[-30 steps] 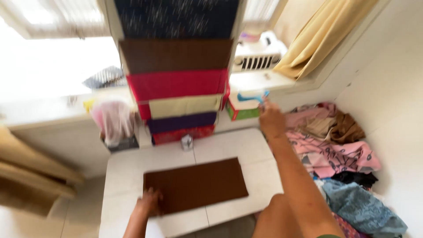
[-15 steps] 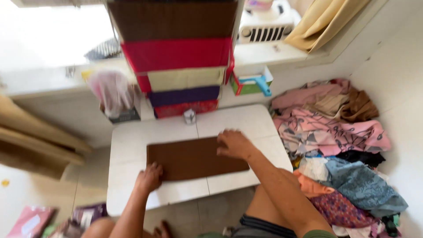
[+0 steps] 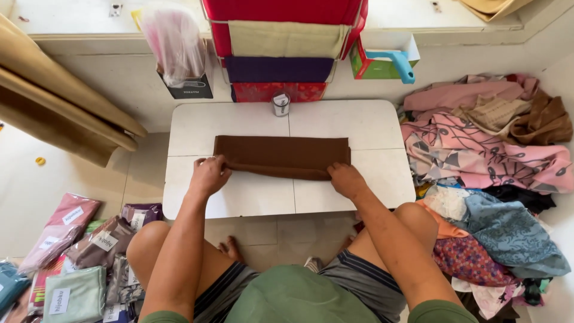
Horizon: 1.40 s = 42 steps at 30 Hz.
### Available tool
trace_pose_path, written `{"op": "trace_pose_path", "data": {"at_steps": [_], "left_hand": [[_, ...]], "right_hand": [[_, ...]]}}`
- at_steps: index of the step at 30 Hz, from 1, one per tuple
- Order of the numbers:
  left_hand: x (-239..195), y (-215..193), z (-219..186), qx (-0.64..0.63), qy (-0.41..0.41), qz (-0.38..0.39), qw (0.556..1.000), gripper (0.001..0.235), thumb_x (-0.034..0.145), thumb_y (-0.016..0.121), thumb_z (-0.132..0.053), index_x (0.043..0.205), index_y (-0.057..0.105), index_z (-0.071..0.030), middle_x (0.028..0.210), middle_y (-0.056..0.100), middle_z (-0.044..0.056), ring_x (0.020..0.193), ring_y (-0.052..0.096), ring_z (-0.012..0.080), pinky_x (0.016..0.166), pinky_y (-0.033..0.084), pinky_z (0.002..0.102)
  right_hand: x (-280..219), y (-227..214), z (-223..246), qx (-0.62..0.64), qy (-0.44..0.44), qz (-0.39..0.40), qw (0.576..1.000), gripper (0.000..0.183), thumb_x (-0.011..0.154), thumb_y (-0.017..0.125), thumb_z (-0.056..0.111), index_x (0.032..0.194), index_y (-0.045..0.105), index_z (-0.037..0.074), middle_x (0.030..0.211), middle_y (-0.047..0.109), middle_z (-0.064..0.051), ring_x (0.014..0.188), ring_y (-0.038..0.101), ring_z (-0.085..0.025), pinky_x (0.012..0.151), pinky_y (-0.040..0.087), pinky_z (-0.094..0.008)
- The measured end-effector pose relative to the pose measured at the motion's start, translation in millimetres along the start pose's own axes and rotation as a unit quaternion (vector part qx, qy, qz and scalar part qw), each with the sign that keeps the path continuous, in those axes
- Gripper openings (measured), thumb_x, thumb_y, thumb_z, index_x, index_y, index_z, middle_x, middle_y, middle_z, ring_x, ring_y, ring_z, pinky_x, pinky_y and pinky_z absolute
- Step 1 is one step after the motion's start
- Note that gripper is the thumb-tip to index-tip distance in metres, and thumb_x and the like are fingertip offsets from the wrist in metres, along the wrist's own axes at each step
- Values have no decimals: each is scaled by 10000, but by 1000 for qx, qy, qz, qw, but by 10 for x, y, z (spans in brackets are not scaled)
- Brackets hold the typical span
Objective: The person cleans a brown cloth by hand using a lint roller, folds it, and places it into a clear plastic bag.
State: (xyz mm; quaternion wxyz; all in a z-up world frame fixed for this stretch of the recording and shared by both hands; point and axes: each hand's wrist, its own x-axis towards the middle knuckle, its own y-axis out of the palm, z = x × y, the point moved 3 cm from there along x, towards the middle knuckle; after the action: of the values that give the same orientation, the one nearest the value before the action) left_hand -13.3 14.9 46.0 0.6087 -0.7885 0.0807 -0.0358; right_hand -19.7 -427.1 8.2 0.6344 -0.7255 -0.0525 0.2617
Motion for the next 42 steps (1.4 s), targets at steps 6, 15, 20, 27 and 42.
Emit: {"op": "trace_pose_path", "data": {"at_steps": [6,15,20,27,42], "left_hand": [[-91,-448,-41,-11,21,-33,999,175,937,587,-259,1083,648,-182,884,751,68,978,742,258,1007,512,498],[-493,-1755,-315,-261,-50,114,957,223,930,676,-172,1116,777,-105,1040,788,206,1081,711,417,1000,520,545],[-148,-1580,-181,-287,-62,143,945,247,931,690,-184,1140,791,-99,1093,785,200,1080,714,396,996,519,517],[914,71,724,-88,-84,-2,993,597,869,741,-279,1446,588,-289,1407,534,62,1256,607,296,957,566,518],[358,285,163,89,-4,223,971,1177,691,922,-273,1635,225,-358,1733,90,128,1588,170,325,1205,357,593]], "right_hand": [[-496,-1007,99,257,43,-88,961,297,985,575,150,1255,644,47,1133,690,-201,1070,681,-400,916,559,-500],[-928,-1762,-361,437,42,-42,898,202,884,729,116,1072,801,90,987,795,-210,987,723,-307,933,531,-478],[-665,-1768,-641,490,78,-18,868,208,895,728,101,1085,805,66,977,795,-122,937,632,-217,947,494,-409],[302,-685,-981,286,212,-90,930,799,835,830,346,1543,487,206,1510,430,-235,1347,511,-445,1085,490,-516],[21,-610,-191,91,86,128,984,1281,640,946,504,1649,175,340,1716,127,-145,1559,184,-390,1220,282,-588]]}}
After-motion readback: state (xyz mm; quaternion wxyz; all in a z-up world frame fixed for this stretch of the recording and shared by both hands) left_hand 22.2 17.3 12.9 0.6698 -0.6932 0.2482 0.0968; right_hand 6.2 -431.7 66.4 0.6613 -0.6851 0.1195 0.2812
